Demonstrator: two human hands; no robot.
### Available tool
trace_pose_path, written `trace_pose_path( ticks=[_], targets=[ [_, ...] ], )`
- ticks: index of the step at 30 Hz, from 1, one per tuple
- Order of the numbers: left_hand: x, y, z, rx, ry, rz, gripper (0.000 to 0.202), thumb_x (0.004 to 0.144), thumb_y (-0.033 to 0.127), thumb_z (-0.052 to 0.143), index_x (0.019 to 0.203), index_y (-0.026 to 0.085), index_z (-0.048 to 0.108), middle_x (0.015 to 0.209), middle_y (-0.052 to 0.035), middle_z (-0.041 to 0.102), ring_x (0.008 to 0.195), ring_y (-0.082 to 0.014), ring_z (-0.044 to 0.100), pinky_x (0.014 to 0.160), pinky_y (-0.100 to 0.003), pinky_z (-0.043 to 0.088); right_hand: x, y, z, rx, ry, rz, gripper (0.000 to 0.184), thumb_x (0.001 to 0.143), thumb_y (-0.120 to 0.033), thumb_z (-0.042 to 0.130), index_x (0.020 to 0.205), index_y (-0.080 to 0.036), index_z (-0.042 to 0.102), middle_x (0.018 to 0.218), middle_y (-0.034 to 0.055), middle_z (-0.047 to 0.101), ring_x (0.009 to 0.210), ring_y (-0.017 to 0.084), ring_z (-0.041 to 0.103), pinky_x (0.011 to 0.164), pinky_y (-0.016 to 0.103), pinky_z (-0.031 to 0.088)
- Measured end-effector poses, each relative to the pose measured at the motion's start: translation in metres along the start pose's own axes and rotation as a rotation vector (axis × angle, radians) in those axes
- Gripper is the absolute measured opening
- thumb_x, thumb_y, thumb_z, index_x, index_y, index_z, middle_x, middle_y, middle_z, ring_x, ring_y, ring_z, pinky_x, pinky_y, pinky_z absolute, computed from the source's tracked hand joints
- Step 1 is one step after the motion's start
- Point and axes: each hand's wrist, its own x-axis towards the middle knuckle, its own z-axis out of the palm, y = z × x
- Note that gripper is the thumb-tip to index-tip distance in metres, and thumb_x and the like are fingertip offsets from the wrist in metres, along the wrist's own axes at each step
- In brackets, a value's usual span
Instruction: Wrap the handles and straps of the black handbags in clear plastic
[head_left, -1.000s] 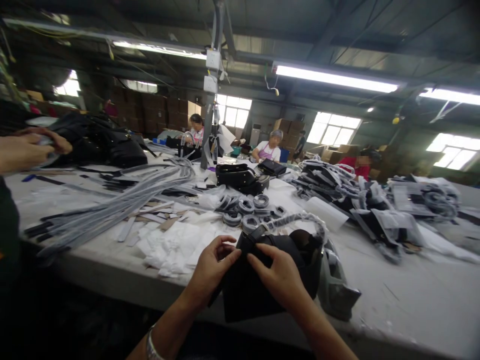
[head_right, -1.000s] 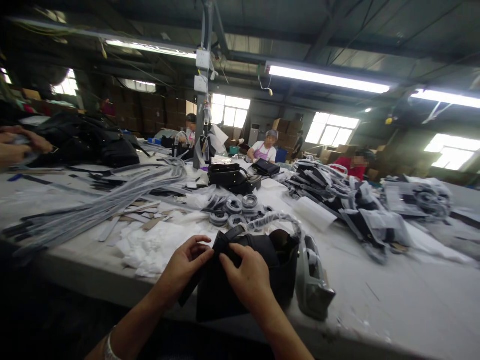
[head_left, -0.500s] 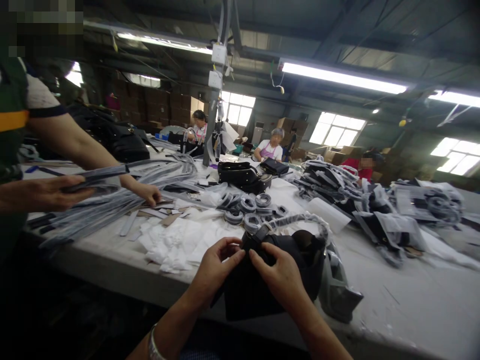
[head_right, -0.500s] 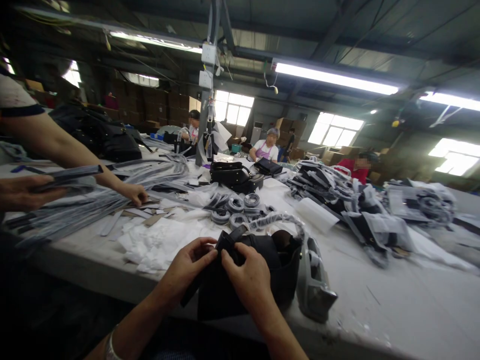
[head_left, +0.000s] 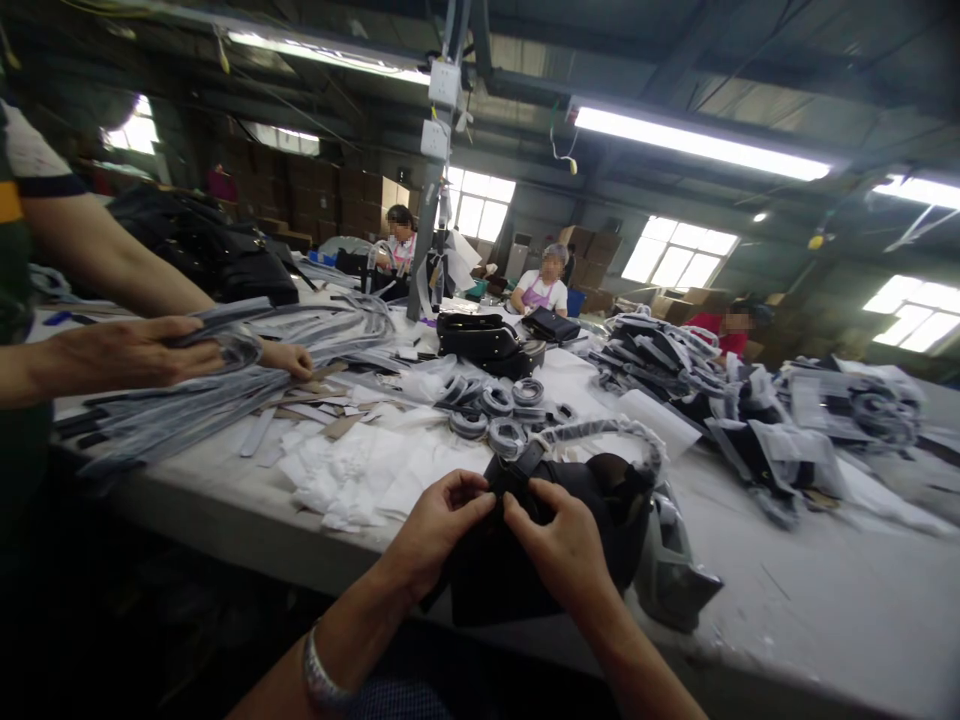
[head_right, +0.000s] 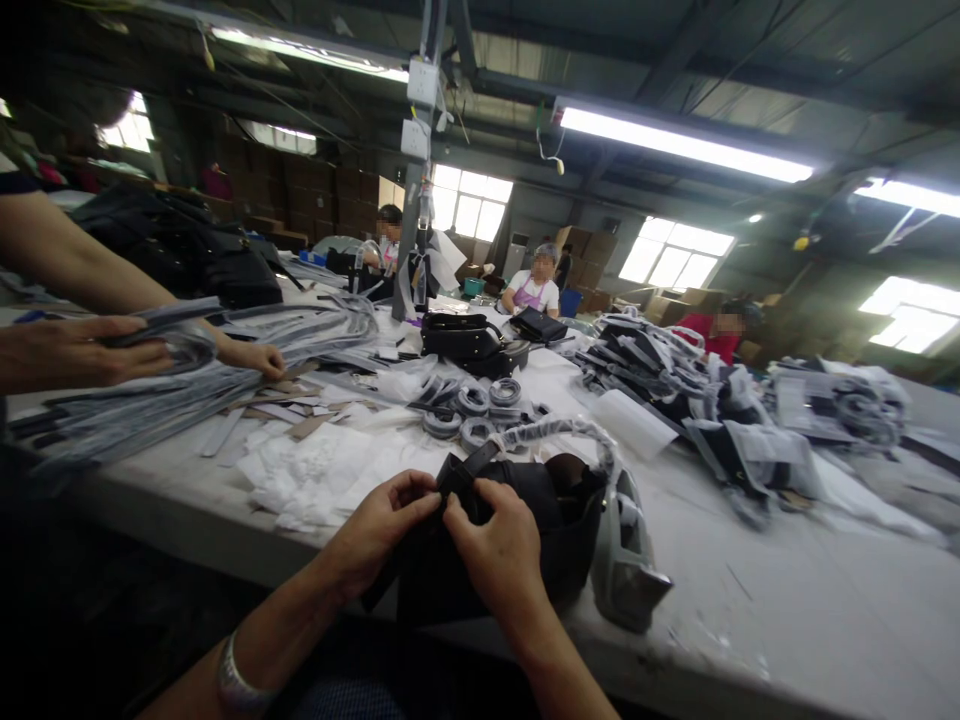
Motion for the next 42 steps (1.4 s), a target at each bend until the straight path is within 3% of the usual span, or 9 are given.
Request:
trace_pose_path(
  ticks=[14, 18, 21, 24, 28, 31, 35, 38, 42],
  targets=[
    [0.006, -0.004, 0.006, 0.185, -0.003, 0.113, 0.020, 0.074, 0.030, 0.076, 0.080, 0.017, 0.061, 0.071, 0.0037, 0.060, 0.069, -0.0123, 0.056, 0.064, -0.020, 0.041, -0.002, 0.002, 0.003, -0.094, 0.080, -0.116, 0.019, 0.078, -0.030, 0.063, 0.086, -0.016, 0.073, 0.088, 0.0098, 0.073, 0.087, 0.028, 0.067, 0.081, 0.038, 0.050],
    [0.006, -0.005, 0.003, 0.268, 0.036, 0.211, 0.020, 0.081, 0.035, 0.070, 0.091, 0.018, 0.066, 0.086, -0.0018, 0.069, 0.084, -0.0178, 0.063, 0.075, -0.025, 0.047, 0.013, 0.003, -0.002, -0.113, -0.032, -0.124, 0.021, 0.083, -0.035, 0.060, 0.084, -0.019, 0.073, 0.085, 0.0077, 0.074, 0.083, 0.027, 0.068, 0.074, 0.035, 0.050],
    [-0.001, -0.006, -0.009, 0.269, 0.029, 0.208, 0.026, 0.084, 0.040, 0.067, 0.101, 0.019, 0.067, 0.101, -0.0054, 0.072, 0.098, -0.0223, 0.065, 0.086, -0.029, 0.048, 0.018, 0.004, -0.012, -0.020, -0.069, -0.130, 0.028, 0.087, -0.041, 0.059, 0.097, -0.020, 0.074, 0.096, 0.0079, 0.076, 0.092, 0.028, 0.069, 0.082, 0.037, 0.051],
    [-0.014, -0.011, -0.028, 0.352, 0.012, 0.140, 0.030, 0.081, 0.042, 0.070, 0.099, 0.019, 0.069, 0.101, -0.0066, 0.074, 0.100, -0.0257, 0.066, 0.088, -0.032, 0.048, 0.005, 0.007, -0.019, 0.052, 0.069, -0.197, 0.029, 0.092, -0.040, 0.055, 0.107, -0.021, 0.071, 0.106, 0.0082, 0.074, 0.101, 0.026, 0.066, 0.091, 0.039, 0.050],
    [-0.031, -0.021, -0.047, 0.438, 0.000, 0.066, 0.032, 0.078, 0.045, 0.071, 0.095, 0.018, 0.072, 0.094, -0.0070, 0.076, 0.094, -0.0282, 0.067, 0.084, -0.034, 0.050, -0.033, 0.020, -0.016, 0.046, 0.347, -0.448, 0.025, 0.090, -0.024, 0.058, 0.113, -0.027, 0.067, 0.101, 0.0056, 0.074, 0.094, 0.025, 0.067, 0.083, 0.038, 0.053],
    [-0.037, -0.025, -0.050, 0.481, -0.004, 0.076, 0.028, 0.080, 0.044, 0.070, 0.093, 0.020, 0.073, 0.094, -0.0057, 0.076, 0.094, -0.0279, 0.068, 0.085, -0.034, 0.050, -0.056, 0.039, -0.012, -0.054, 0.454, -0.558, 0.044, 0.086, -0.017, 0.063, 0.126, -0.036, 0.060, 0.100, 0.0009, 0.076, 0.088, 0.026, 0.068, 0.081, 0.041, 0.052],
    [-0.038, -0.029, -0.045, 0.542, -0.003, 0.074, 0.030, 0.079, 0.048, 0.069, 0.093, 0.022, 0.074, 0.096, -0.0054, 0.076, 0.097, -0.0291, 0.068, 0.085, -0.035, 0.052, -0.064, 0.063, -0.019, -0.249, 0.371, -0.664, 0.068, 0.083, -0.036, 0.069, 0.145, -0.033, 0.041, 0.109, 0.0022, 0.075, 0.094, 0.031, 0.070, 0.088, 0.047, 0.051],
    [-0.038, -0.020, -0.033, 0.577, 0.124, 0.161, 0.038, 0.077, 0.054, 0.068, 0.099, 0.023, 0.074, 0.104, -0.0068, 0.075, 0.101, -0.0310, 0.067, 0.085, -0.036, 0.053, -0.062, 0.068, -0.028, -0.260, 0.236, -0.794, 0.079, 0.080, -0.051, 0.070, 0.148, -0.030, 0.035, 0.111, 0.0036, 0.075, 0.098, 0.031, 0.071, 0.094, 0.047, 0.052],
    [-0.027, 0.022, 0.006, 0.721, 0.143, 0.412, 0.042, 0.085, 0.052, 0.059, 0.116, 0.026, 0.070, 0.125, -0.0067, 0.068, 0.121, -0.0303, 0.057, 0.104, -0.039, 0.041, -0.063, 0.060, -0.029, -0.274, 0.111, -0.798, 0.049, 0.085, -0.040, 0.067, 0.132, -0.028, 0.056, 0.120, 0.0045, 0.071, 0.113, 0.031, 0.064, 0.107, 0.052, 0.043]
  ],
)
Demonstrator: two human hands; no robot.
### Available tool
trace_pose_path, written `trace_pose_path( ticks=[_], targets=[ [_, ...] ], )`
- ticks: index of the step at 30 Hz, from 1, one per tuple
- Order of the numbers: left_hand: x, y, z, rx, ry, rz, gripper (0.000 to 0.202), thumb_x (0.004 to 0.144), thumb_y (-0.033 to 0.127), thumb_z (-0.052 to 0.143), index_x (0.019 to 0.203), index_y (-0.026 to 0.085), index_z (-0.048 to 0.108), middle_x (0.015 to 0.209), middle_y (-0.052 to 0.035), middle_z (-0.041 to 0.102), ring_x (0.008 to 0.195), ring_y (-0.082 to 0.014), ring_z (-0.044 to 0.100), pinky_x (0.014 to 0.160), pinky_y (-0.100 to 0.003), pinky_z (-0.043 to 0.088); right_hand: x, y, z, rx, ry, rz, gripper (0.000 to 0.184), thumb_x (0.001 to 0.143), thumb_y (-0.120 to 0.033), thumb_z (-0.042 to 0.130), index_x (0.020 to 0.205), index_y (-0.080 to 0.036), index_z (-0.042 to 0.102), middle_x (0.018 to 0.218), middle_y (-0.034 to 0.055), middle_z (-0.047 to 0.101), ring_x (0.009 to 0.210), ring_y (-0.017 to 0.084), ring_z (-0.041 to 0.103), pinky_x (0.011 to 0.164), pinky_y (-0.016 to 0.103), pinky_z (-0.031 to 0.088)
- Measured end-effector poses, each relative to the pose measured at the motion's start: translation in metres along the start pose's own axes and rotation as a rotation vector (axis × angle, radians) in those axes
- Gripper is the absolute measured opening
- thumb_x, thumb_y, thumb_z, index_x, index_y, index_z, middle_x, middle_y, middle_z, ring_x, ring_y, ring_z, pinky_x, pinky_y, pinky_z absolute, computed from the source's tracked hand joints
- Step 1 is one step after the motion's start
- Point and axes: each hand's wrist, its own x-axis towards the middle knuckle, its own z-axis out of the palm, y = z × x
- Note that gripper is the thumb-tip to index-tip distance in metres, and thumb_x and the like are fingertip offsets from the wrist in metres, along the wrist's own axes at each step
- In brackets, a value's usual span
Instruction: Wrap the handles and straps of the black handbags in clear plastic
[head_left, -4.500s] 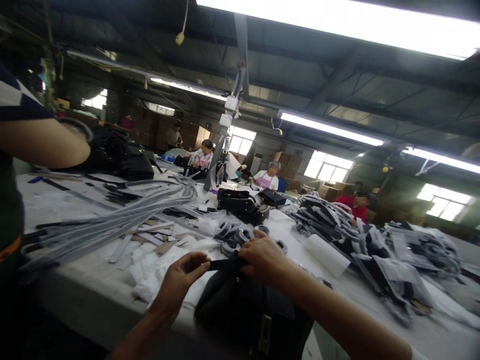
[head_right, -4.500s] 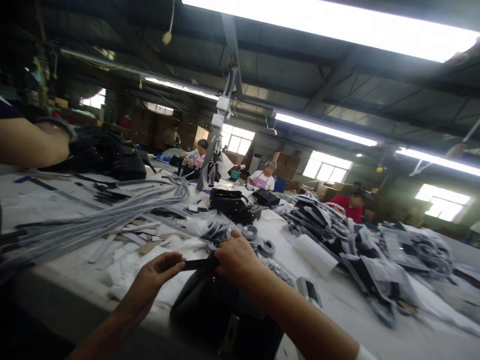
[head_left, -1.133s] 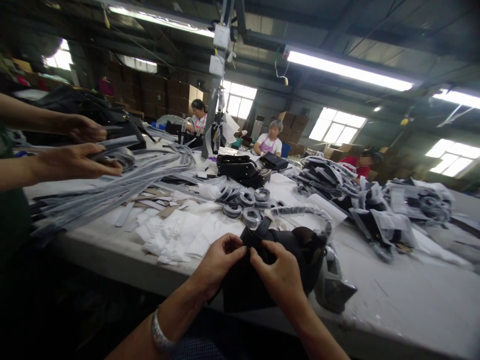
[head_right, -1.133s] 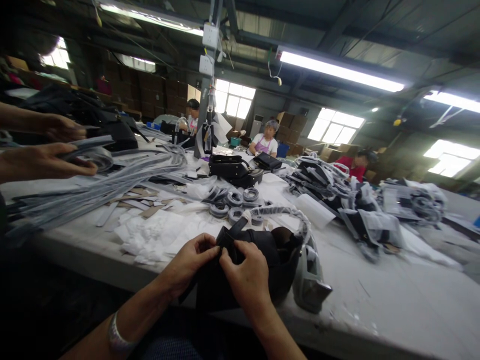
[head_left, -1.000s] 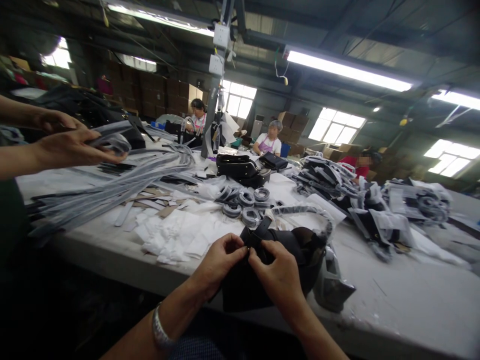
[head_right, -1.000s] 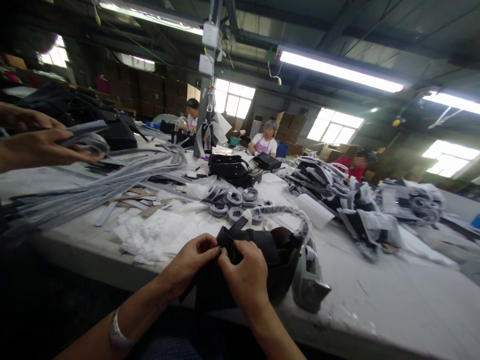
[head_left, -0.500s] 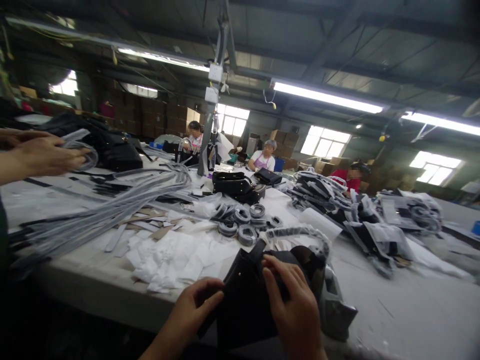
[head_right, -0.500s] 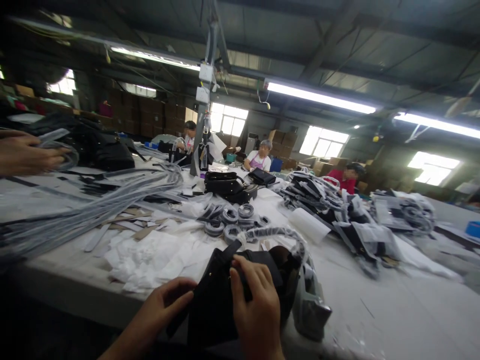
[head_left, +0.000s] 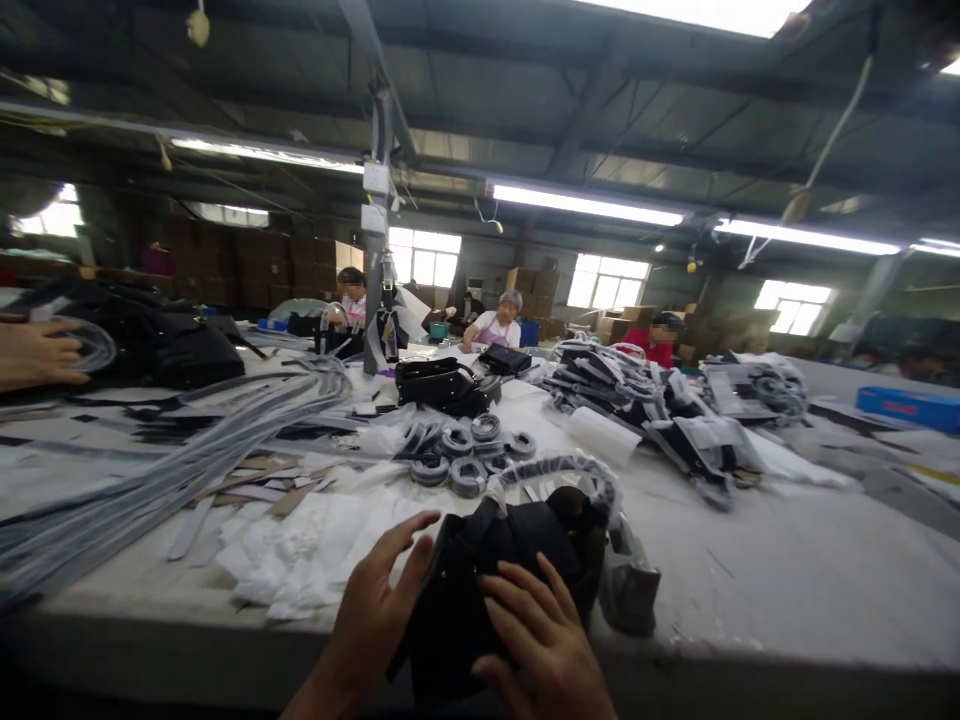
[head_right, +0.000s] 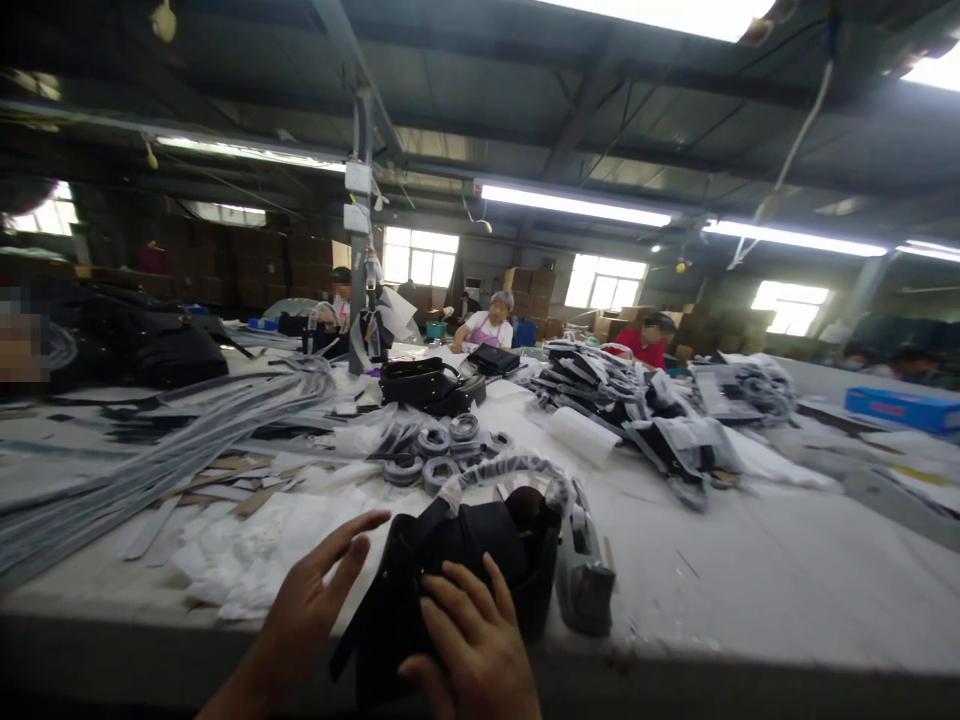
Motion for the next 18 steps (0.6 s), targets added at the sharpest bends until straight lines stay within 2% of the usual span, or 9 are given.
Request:
trace_pose_path(
  ticks=[3, 5, 7, 8, 10, 12, 14, 16, 18],
  targets=[
    [0.039, 0.039, 0.016, 0.129, -0.124, 0.048, 0.045, 0.083, 0.052, 0.062, 0.119, 0.027, 0.069, 0.116, -0.0079, 0.073, 0.119, -0.0326, 0.058, 0.102, -0.039, 0.038, 0.003, -0.005, 0.000, 0.069, -0.068, 0.050, 0.030, 0.089, -0.033, 0.062, 0.118, -0.025, 0.065, 0.126, 0.0059, 0.068, 0.122, 0.031, 0.058, 0.112, 0.058, 0.034],
    [0.065, 0.053, 0.031, 0.127, -0.239, -0.027, 0.050, 0.074, 0.052, 0.071, 0.113, 0.022, 0.073, 0.097, -0.0097, 0.077, 0.109, -0.0345, 0.063, 0.090, -0.036, 0.044, 0.002, -0.005, -0.002, 0.165, -0.076, 0.080, 0.027, 0.090, -0.031, 0.061, 0.116, -0.025, 0.066, 0.124, 0.0057, 0.069, 0.123, 0.030, 0.057, 0.114, 0.060, 0.030],
    [0.086, 0.059, 0.043, 0.091, -0.356, -0.061, 0.053, 0.066, 0.046, 0.079, 0.109, 0.017, 0.074, 0.077, -0.0066, 0.076, 0.087, -0.0306, 0.069, 0.074, -0.031, 0.047, 0.002, 0.000, -0.005, 0.299, -0.041, 0.147, 0.025, 0.090, -0.031, 0.060, 0.114, -0.027, 0.067, 0.119, 0.0048, 0.071, 0.119, 0.028, 0.060, 0.114, 0.057, 0.031],
    [0.093, 0.060, 0.046, 0.070, -0.409, -0.067, 0.054, 0.065, 0.044, 0.079, 0.111, 0.015, 0.073, 0.070, -0.0041, 0.075, 0.076, -0.0270, 0.069, 0.067, -0.029, 0.047, 0.002, 0.004, -0.007, 0.378, 0.004, 0.224, 0.023, 0.091, -0.032, 0.058, 0.111, -0.028, 0.069, 0.116, 0.0045, 0.072, 0.116, 0.027, 0.062, 0.113, 0.054, 0.035],
    [0.099, 0.061, 0.048, 0.030, -0.487, -0.078, 0.058, 0.069, 0.043, 0.077, 0.119, 0.015, 0.067, 0.067, -0.0013, 0.073, 0.066, -0.0212, 0.067, 0.059, -0.025, 0.045, 0.005, 0.017, -0.011, 0.560, 0.132, 0.483, 0.025, 0.095, -0.038, 0.051, 0.101, -0.027, 0.072, 0.109, 0.0056, 0.074, 0.108, 0.027, 0.067, 0.104, 0.046, 0.047],
    [0.098, 0.064, 0.044, -0.103, -0.544, -0.117, 0.064, 0.073, 0.043, 0.075, 0.129, 0.016, 0.060, 0.079, -0.0038, 0.075, 0.075, -0.0204, 0.069, 0.063, -0.025, 0.047, 0.014, 0.032, -0.016, 0.812, 0.246, 0.786, 0.036, 0.094, -0.050, 0.048, 0.098, -0.024, 0.072, 0.106, 0.0084, 0.075, 0.100, 0.029, 0.071, 0.092, 0.043, 0.055],
    [0.092, 0.068, 0.037, -0.281, -0.568, -0.173, 0.069, 0.071, 0.042, 0.078, 0.133, 0.019, 0.056, 0.094, -0.0074, 0.076, 0.088, -0.0219, 0.070, 0.077, -0.029, 0.049, 0.030, 0.048, -0.021, 1.125, 0.324, 0.986, 0.048, 0.089, -0.061, 0.051, 0.110, -0.021, 0.068, 0.107, 0.0116, 0.074, 0.095, 0.030, 0.072, 0.088, 0.044, 0.057],
    [0.084, 0.072, 0.030, -0.396, -0.561, -0.225, 0.070, 0.068, 0.040, 0.082, 0.132, 0.020, 0.058, 0.102, -0.0092, 0.075, 0.094, -0.0237, 0.069, 0.088, -0.033, 0.048, 0.050, 0.060, -0.026, 1.404, 0.387, 1.017, 0.059, 0.084, -0.064, 0.058, 0.123, -0.019, 0.060, 0.112, 0.0139, 0.073, 0.100, 0.030, 0.071, 0.092, 0.047, 0.054],
    [0.076, 0.074, 0.024, -0.389, -0.547, -0.252, 0.067, 0.069, 0.039, 0.082, 0.130, 0.021, 0.060, 0.101, -0.0087, 0.076, 0.094, -0.0245, 0.069, 0.089, -0.034, 0.048, 0.073, 0.070, -0.032, 1.574, 0.455, 0.959, 0.058, 0.082, -0.058, 0.065, 0.125, -0.019, 0.057, 0.115, 0.0131, 0.072, 0.110, 0.028, 0.067, 0.099, 0.047, 0.050]
  ],
)
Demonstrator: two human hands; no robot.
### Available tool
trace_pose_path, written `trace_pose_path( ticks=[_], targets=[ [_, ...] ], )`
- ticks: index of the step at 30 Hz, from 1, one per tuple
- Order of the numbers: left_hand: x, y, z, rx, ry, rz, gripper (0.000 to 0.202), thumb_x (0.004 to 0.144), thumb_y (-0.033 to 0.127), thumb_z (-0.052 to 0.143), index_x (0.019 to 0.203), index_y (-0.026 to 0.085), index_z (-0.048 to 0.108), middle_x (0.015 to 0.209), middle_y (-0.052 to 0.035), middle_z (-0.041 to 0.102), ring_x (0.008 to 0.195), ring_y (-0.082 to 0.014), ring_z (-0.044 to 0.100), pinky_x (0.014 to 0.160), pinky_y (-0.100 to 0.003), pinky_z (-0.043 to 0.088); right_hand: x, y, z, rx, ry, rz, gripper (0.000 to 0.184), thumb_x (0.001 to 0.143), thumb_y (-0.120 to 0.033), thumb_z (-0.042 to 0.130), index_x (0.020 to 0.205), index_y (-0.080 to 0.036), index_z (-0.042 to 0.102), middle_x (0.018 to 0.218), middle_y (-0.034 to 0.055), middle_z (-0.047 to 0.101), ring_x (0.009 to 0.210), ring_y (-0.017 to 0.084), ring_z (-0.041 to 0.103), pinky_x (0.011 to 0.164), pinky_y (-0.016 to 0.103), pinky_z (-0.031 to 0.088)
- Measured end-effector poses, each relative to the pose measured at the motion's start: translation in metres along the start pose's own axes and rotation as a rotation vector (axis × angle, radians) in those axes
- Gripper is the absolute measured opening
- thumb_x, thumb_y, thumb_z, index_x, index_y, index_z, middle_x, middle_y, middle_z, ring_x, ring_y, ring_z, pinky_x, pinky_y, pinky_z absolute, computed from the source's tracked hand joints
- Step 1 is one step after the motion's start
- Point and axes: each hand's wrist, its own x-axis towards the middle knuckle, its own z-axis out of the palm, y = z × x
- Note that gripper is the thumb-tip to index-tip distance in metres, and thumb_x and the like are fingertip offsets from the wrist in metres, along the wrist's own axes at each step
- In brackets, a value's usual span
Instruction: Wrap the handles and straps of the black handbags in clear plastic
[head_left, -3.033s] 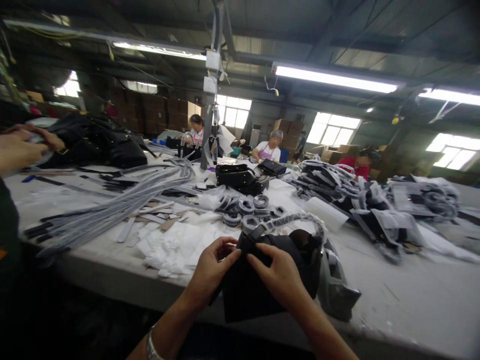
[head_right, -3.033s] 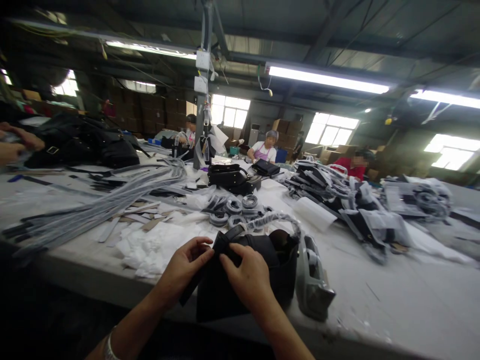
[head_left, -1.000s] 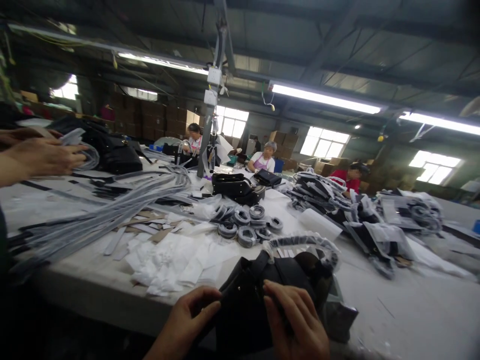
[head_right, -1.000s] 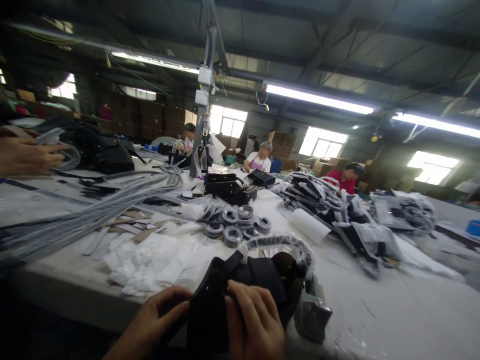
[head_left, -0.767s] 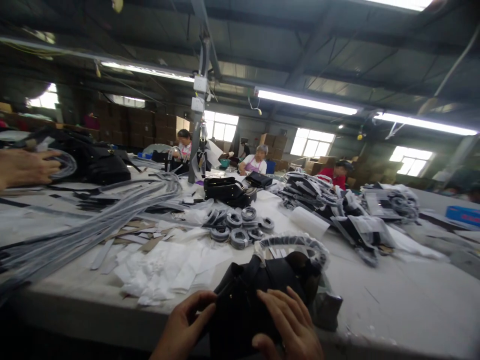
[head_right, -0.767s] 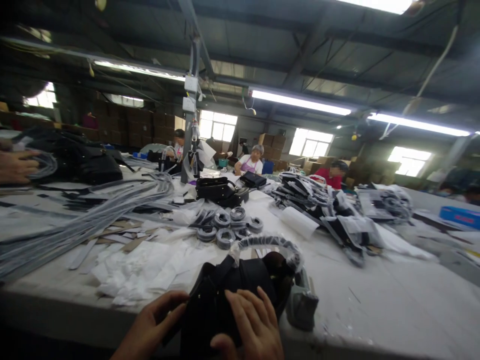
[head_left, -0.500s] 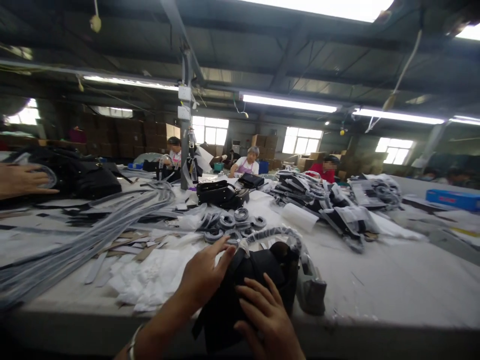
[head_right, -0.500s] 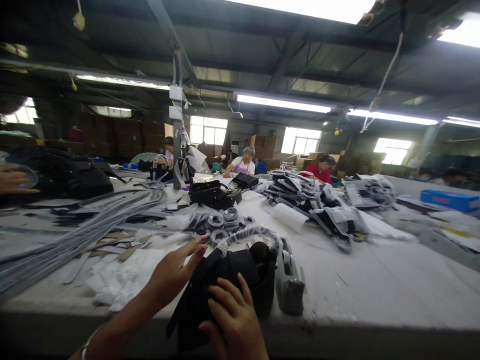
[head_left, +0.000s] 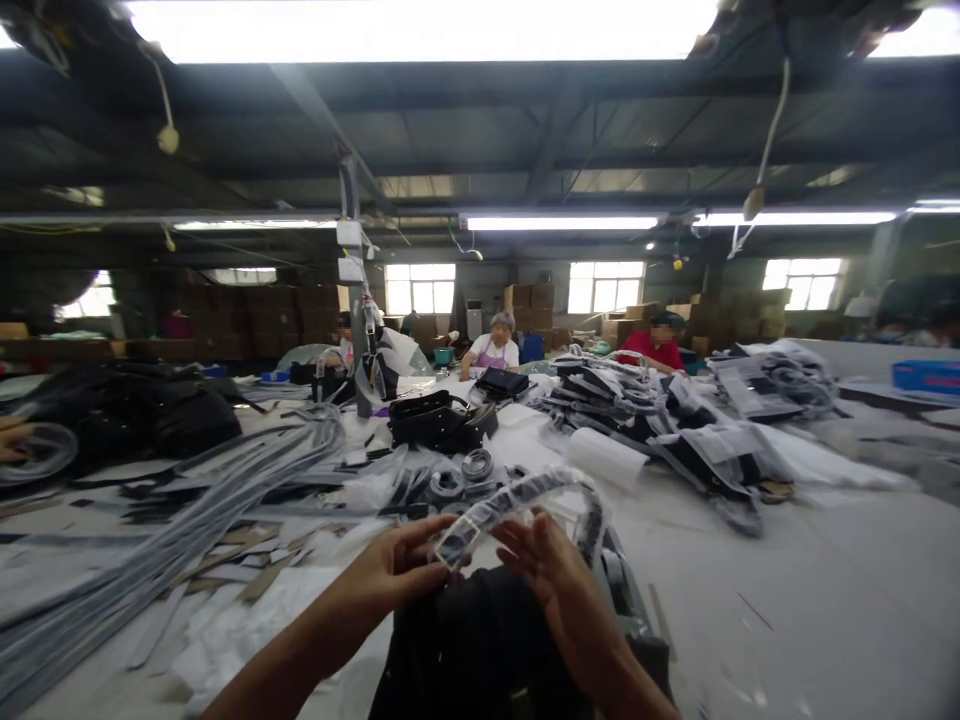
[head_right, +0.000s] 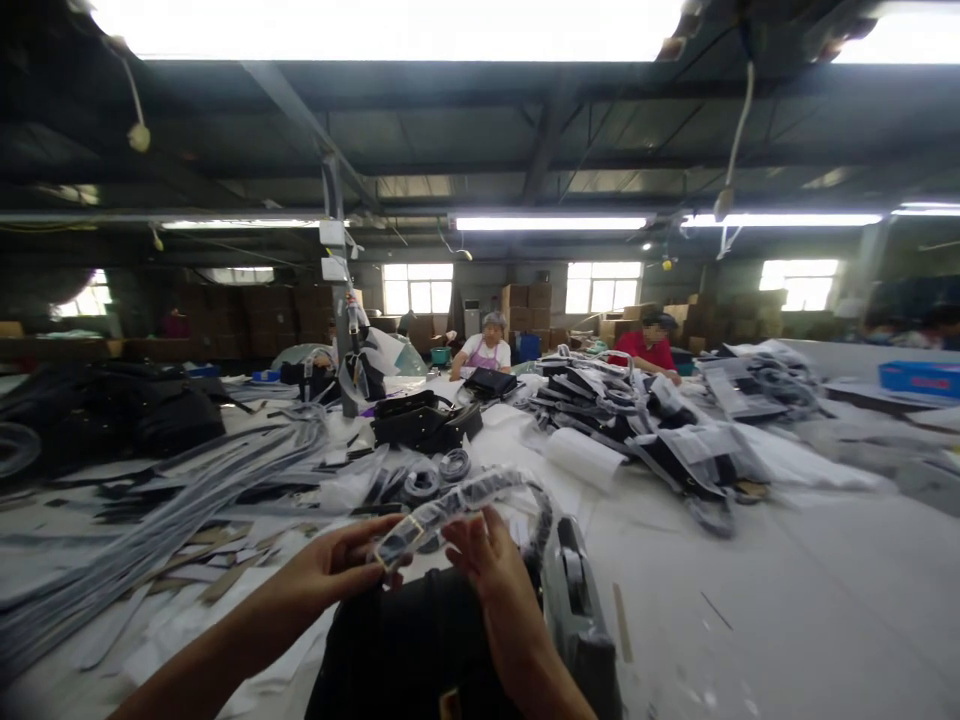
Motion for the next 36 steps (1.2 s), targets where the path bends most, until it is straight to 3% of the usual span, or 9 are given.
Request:
trace_pose_path(
  ticks=[5, 8, 15, 20, 23, 26, 29, 33, 36],
  targets=[
    [-0.021, -0.006, 0.002, 0.245, 0.022, -0.003, 0.040, 0.080, 0.038, 0.073, 0.117, 0.022, 0.071, 0.085, -0.0056, 0.077, 0.082, -0.0241, 0.070, 0.077, -0.031, 0.050, 0.045, -0.037, 0.028, 0.214, 0.071, -0.067, 0.036, 0.079, -0.037, 0.076, 0.108, -0.018, 0.066, 0.103, 0.0073, 0.077, 0.104, 0.025, 0.069, 0.102, 0.044, 0.049],
    [-0.025, -0.019, 0.006, 0.347, 0.148, 0.054, 0.028, 0.080, 0.035, 0.072, 0.105, 0.023, 0.076, 0.096, -0.0055, 0.077, 0.095, -0.0274, 0.069, 0.086, -0.033, 0.050, 0.066, -0.050, 0.042, 0.366, 0.085, -0.034, 0.021, 0.081, -0.033, 0.073, 0.096, -0.018, 0.069, 0.099, 0.0054, 0.078, 0.103, 0.023, 0.070, 0.101, 0.040, 0.051],
    [-0.008, -0.054, 0.007, 0.085, 0.466, 0.155, 0.042, 0.075, 0.034, 0.077, 0.113, 0.025, 0.061, 0.090, -0.0033, 0.075, 0.082, -0.0222, 0.069, 0.079, -0.031, 0.052, 0.041, -0.012, 0.064, 0.129, -0.218, 0.231, 0.046, 0.081, -0.045, 0.071, 0.117, -0.018, 0.063, 0.109, 0.0107, 0.074, 0.103, 0.028, 0.069, 0.089, 0.043, 0.055],
    [-0.013, -0.046, 0.003, -0.080, 0.279, 0.191, 0.049, 0.078, 0.048, 0.072, 0.119, 0.023, 0.061, 0.116, -0.0101, 0.068, 0.097, -0.0269, 0.065, 0.087, -0.037, 0.050, 0.021, -0.014, 0.067, -0.212, -0.181, 0.096, 0.044, 0.084, -0.048, 0.067, 0.120, -0.024, 0.063, 0.115, 0.0068, 0.072, 0.103, 0.026, 0.066, 0.082, 0.035, 0.054],
    [-0.012, -0.026, 0.005, -0.032, 0.166, 0.177, 0.042, 0.089, 0.054, 0.054, 0.111, 0.020, 0.066, 0.098, -0.0077, 0.071, 0.092, -0.0253, 0.064, 0.085, -0.035, 0.049, 0.020, -0.019, 0.074, -0.315, -0.183, 0.068, 0.040, 0.086, -0.052, 0.064, 0.113, -0.024, 0.068, 0.114, 0.0060, 0.072, 0.093, 0.024, 0.067, 0.074, 0.032, 0.053],
    [-0.008, -0.016, 0.005, 0.196, 0.080, 0.211, 0.040, 0.093, 0.050, 0.050, 0.083, 0.016, 0.069, 0.075, -0.0033, 0.066, 0.072, -0.0188, 0.061, 0.068, -0.026, 0.046, 0.025, -0.016, 0.077, -0.256, -0.107, 0.065, 0.040, 0.088, -0.053, 0.060, 0.114, -0.024, 0.067, 0.114, 0.0051, 0.072, 0.104, 0.024, 0.065, 0.088, 0.034, 0.050],
    [-0.012, -0.027, -0.002, 0.422, 0.052, 0.292, 0.035, 0.093, 0.044, 0.051, 0.079, 0.018, 0.069, 0.075, -0.0030, 0.068, 0.074, -0.0191, 0.062, 0.070, -0.026, 0.046, 0.034, -0.018, 0.076, -0.062, -0.012, 0.055, 0.040, 0.090, -0.053, 0.057, 0.111, -0.020, 0.068, 0.108, 0.0070, 0.075, 0.116, 0.023, 0.061, 0.107, 0.037, 0.039],
    [-0.028, -0.057, -0.022, 0.528, 0.074, 0.358, 0.029, 0.095, 0.037, 0.049, 0.082, 0.022, 0.071, 0.084, -0.0029, 0.072, 0.089, -0.0214, 0.065, 0.100, -0.033, 0.040, 0.043, -0.031, 0.070, 0.154, 0.084, 0.024, 0.038, 0.090, -0.048, 0.059, 0.111, -0.018, 0.067, 0.109, 0.0093, 0.075, 0.112, 0.023, 0.064, 0.107, 0.041, 0.041],
    [-0.037, -0.069, -0.033, 0.457, 0.123, 0.286, 0.027, 0.094, 0.040, 0.052, 0.089, 0.024, 0.073, 0.102, -0.0054, 0.072, 0.102, -0.0242, 0.064, 0.097, -0.031, 0.044, 0.044, -0.035, 0.067, 0.240, 0.140, 0.008, 0.033, 0.090, -0.043, 0.060, 0.112, -0.019, 0.066, 0.109, 0.0075, 0.074, 0.108, 0.022, 0.065, 0.103, 0.040, 0.046]
  ],
)
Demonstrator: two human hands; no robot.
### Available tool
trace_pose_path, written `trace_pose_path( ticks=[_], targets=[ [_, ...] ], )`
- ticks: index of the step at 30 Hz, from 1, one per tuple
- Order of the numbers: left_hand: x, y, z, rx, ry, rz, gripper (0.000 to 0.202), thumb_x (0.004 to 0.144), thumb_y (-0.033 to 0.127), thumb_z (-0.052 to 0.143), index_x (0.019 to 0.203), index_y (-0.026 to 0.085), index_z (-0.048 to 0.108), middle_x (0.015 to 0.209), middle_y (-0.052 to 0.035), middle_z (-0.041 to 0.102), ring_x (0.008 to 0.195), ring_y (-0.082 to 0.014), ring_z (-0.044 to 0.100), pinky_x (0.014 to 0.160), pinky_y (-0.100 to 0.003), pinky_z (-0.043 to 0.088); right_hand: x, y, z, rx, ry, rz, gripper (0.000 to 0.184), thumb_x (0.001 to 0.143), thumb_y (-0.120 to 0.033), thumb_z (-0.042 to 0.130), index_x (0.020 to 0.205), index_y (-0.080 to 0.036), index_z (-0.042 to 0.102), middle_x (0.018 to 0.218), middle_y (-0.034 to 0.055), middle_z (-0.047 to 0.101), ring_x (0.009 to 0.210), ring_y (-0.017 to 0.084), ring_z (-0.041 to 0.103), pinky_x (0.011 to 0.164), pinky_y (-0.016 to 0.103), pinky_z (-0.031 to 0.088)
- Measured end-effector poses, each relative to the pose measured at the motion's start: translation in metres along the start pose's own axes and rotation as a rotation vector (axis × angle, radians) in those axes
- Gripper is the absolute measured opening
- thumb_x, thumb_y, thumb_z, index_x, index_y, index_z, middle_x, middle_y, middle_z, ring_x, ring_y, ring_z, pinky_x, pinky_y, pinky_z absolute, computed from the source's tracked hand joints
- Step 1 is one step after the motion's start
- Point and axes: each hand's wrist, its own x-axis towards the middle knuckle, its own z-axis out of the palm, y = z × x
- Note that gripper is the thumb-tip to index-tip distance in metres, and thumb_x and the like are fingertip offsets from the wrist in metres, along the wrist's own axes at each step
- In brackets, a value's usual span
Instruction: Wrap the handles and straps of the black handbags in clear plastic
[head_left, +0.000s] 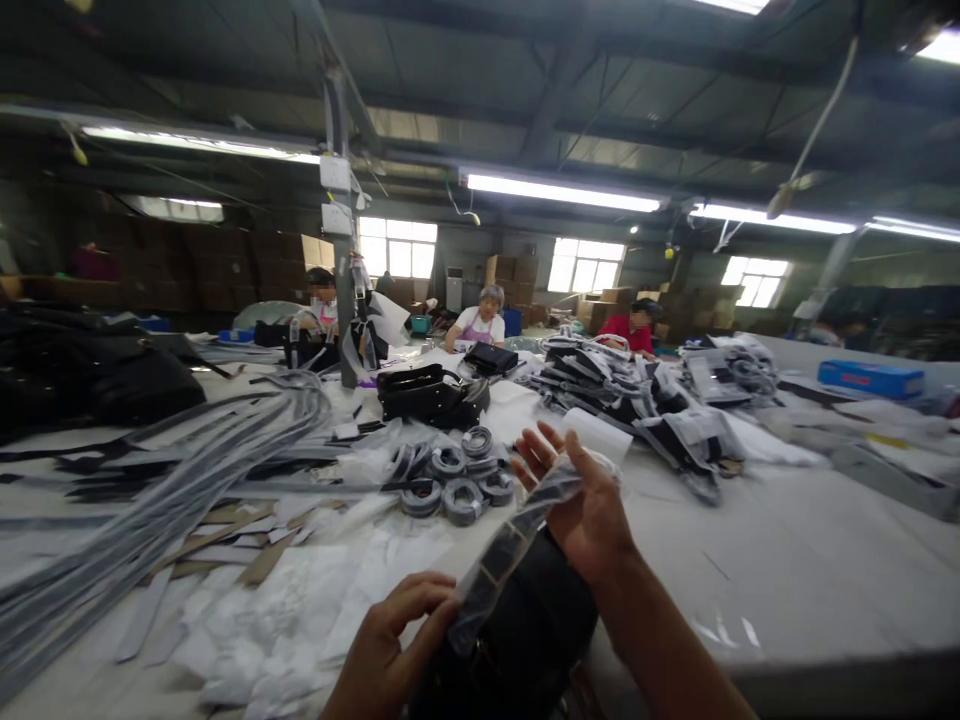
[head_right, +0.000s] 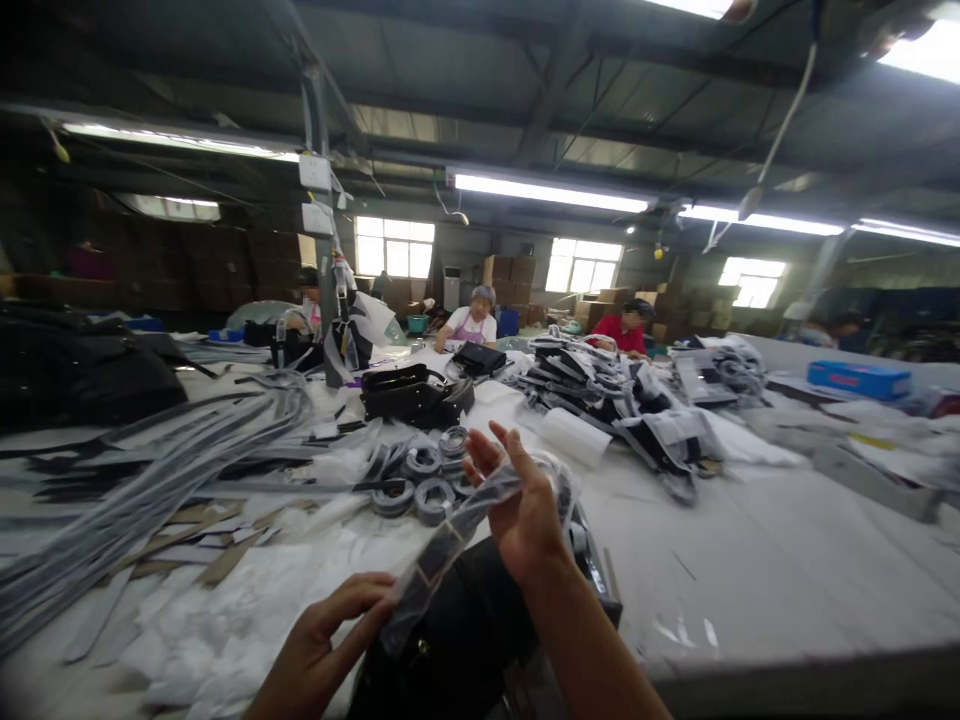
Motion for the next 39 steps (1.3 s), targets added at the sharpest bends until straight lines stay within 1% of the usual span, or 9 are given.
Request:
trace_pose_path(
  ticks=[5, 10, 14, 17, 23, 26, 30, 34, 39],
  targets=[
    [0.007, 0.016, -0.002, -0.085, -0.010, -0.043, 0.037, 0.095, 0.043, 0.047, 0.124, 0.025, 0.062, 0.120, -0.0066, 0.068, 0.116, -0.0260, 0.059, 0.101, -0.034, 0.043, 0.005, 0.002, 0.009, -0.104, -0.071, 0.077, 0.040, 0.097, -0.045, 0.046, 0.108, -0.013, 0.067, 0.109, 0.0129, 0.074, 0.103, 0.023, 0.068, 0.094, 0.037, 0.052],
    [0.031, 0.038, 0.000, -0.166, -0.112, -0.044, 0.030, 0.094, 0.040, 0.051, 0.099, 0.018, 0.071, 0.085, -0.0035, 0.072, 0.082, -0.0210, 0.066, 0.075, -0.027, 0.050, 0.040, -0.012, 0.038, -0.128, -0.134, 0.103, 0.048, 0.103, -0.039, 0.030, 0.098, -0.014, 0.069, 0.101, 0.0091, 0.077, 0.103, 0.019, 0.068, 0.093, 0.036, 0.053],
    [0.041, 0.030, 0.001, -0.189, -0.071, 0.010, 0.023, 0.092, 0.031, 0.057, 0.107, 0.020, 0.071, 0.102, -0.0034, 0.074, 0.099, -0.0225, 0.065, 0.090, -0.029, 0.046, 0.064, -0.014, 0.044, -0.150, -0.191, 0.097, 0.047, 0.102, -0.042, 0.030, 0.099, -0.016, 0.069, 0.100, 0.0066, 0.077, 0.102, 0.018, 0.068, 0.093, 0.033, 0.052],
    [0.039, 0.015, 0.004, -0.172, -0.035, 0.009, 0.025, 0.090, 0.028, 0.059, 0.112, 0.022, 0.071, 0.113, -0.0040, 0.073, 0.109, -0.0239, 0.063, 0.099, -0.033, 0.043, 0.062, -0.005, 0.028, -0.196, -0.207, 0.167, 0.050, 0.100, -0.049, 0.034, 0.102, -0.014, 0.068, 0.104, 0.0109, 0.075, 0.099, 0.020, 0.069, 0.089, 0.034, 0.053],
    [0.028, 0.001, 0.013, -0.066, 0.032, 0.041, 0.029, 0.089, 0.033, 0.061, 0.116, 0.023, 0.067, 0.121, -0.0064, 0.069, 0.117, -0.0262, 0.059, 0.104, -0.040, 0.042, 0.034, -0.003, -0.021, -0.257, -0.274, 0.251, 0.047, 0.095, -0.056, 0.042, 0.107, -0.017, 0.067, 0.110, 0.0099, 0.073, 0.107, 0.021, 0.066, 0.098, 0.036, 0.048],
    [0.028, -0.001, 0.016, 0.030, 0.050, 0.098, 0.030, 0.087, 0.031, 0.063, 0.116, 0.025, 0.066, 0.123, -0.0064, 0.067, 0.120, -0.0266, 0.056, 0.107, -0.043, 0.040, 0.020, -0.012, -0.035, -0.384, -0.226, 0.177, 0.036, 0.091, -0.051, 0.055, 0.107, -0.021, 0.068, 0.111, 0.0075, 0.073, 0.109, 0.021, 0.065, 0.100, 0.037, 0.047],
    [0.022, -0.012, 0.014, 0.057, 0.164, 0.083, 0.038, 0.088, 0.030, 0.062, 0.126, 0.028, 0.058, 0.136, -0.0066, 0.057, 0.128, -0.0266, 0.050, 0.105, -0.043, 0.044, -0.020, -0.007, -0.052, -0.872, -0.099, -0.080, 0.036, 0.086, -0.049, 0.064, 0.107, -0.020, 0.070, 0.099, 0.0087, 0.076, 0.095, 0.024, 0.069, 0.085, 0.035, 0.053],
    [-0.004, -0.034, 0.021, -0.032, 0.374, -0.141, 0.028, 0.087, 0.038, 0.062, 0.109, 0.022, 0.062, 0.113, -0.0074, 0.067, 0.105, -0.0245, 0.065, 0.089, -0.037, 0.057, -0.077, 0.029, -0.074, -1.176, -0.190, -0.056, 0.029, 0.088, -0.045, 0.061, 0.093, -0.021, 0.075, 0.078, 0.0060, 0.076, 0.070, 0.023, 0.070, 0.065, 0.032, 0.054],
    [-0.044, -0.053, 0.060, -0.020, 0.317, -0.274, 0.026, 0.079, 0.035, 0.070, 0.101, 0.022, 0.065, 0.099, -0.0058, 0.072, 0.092, -0.0247, 0.069, 0.082, -0.036, 0.058, -0.114, 0.091, -0.098, -1.257, -0.180, 0.070, 0.029, 0.086, -0.041, 0.063, 0.104, -0.023, 0.076, 0.100, 0.0106, 0.077, 0.091, 0.032, 0.071, 0.082, 0.039, 0.054]
  ],
)
